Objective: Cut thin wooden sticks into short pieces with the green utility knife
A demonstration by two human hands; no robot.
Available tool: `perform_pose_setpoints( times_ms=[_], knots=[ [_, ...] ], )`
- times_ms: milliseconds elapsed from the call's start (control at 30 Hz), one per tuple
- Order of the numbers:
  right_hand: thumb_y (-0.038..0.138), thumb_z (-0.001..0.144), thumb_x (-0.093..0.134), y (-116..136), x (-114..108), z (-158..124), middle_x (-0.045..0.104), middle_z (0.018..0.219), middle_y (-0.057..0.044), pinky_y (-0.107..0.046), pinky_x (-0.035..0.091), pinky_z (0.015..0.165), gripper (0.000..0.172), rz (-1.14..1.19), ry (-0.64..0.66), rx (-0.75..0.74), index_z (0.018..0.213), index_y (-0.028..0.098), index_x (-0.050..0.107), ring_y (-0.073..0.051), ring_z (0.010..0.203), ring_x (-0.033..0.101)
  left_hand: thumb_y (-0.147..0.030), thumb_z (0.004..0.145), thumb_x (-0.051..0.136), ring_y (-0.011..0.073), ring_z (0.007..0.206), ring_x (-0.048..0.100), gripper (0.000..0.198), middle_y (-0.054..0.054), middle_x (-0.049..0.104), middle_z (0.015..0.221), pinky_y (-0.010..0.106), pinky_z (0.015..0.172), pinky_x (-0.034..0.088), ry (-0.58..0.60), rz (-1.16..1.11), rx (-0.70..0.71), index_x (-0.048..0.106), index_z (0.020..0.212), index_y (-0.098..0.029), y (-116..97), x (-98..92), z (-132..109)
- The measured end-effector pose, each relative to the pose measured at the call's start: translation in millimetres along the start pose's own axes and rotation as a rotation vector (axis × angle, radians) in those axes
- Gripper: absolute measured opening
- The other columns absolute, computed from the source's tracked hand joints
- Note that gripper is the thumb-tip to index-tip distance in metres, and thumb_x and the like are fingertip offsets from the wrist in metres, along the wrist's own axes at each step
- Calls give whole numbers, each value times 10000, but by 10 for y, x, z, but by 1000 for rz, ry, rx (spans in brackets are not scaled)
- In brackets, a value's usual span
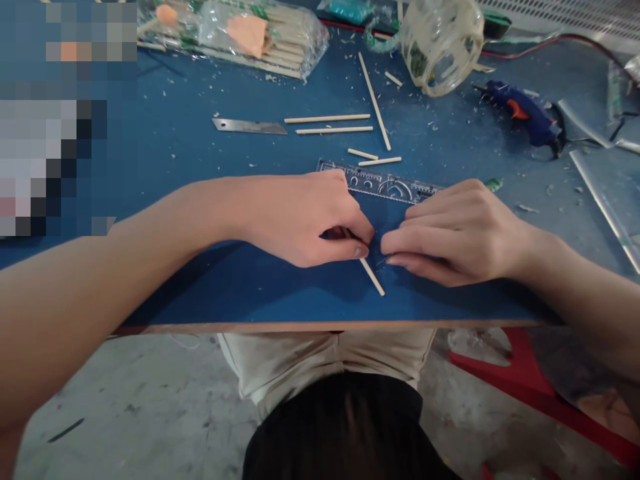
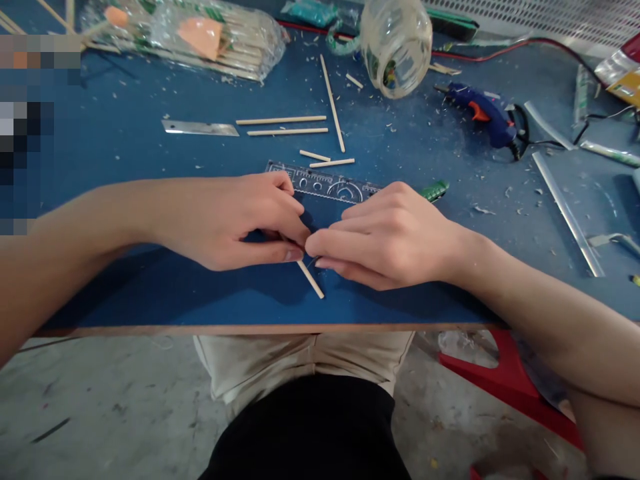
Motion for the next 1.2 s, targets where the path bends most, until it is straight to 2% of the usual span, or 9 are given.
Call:
perform_pose_setpoints(
  times_ms=[100,300,600,1200],
  knots=[
    [266,1096,584,74,21,-3,726,790,36,-348,367,568,83,-76,2,-69,1127,222,648,-145,636,617,-344,1068,506,188,659,601,335,-11,734,721,425,994,414,-5,3,3,788,898,-284,4,8,2],
    [276,1116,531,115,49,-18,705,763,43,-343,365,548,173,-186,4,-114,1076,245,696,-133,633,598,-339,1063,535,196,666,609,317,-10,738,721,414,947,431,-22,-1,18,778,867,-284,6,0,-4],
    [230,1073,624,155,37,-12,734,779,14,-348,343,541,119,-136,-8,-158,1147,170,695,-135,636,598,-357,1073,516,195,665,621,326,-14,764,747,438,995,427,-8,-1,20,780,891,-296,8,8,-4],
    [241,1114,534,105,72,-31,751,827,10,-341,338,566,176,-82,41,-108,1226,195,662,-147,665,603,-339,1086,534,184,686,642,306,-25,783,785,416,1052,392,-3,-29,21,784,914,-295,10,8,-16]
  ],
)
Point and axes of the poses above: each hand's wrist, its own z-axis towards the middle knuckle, its own x-axis out of the palm, y = z × x, the point moved 10 cm from there along z, towards the middle knuckle
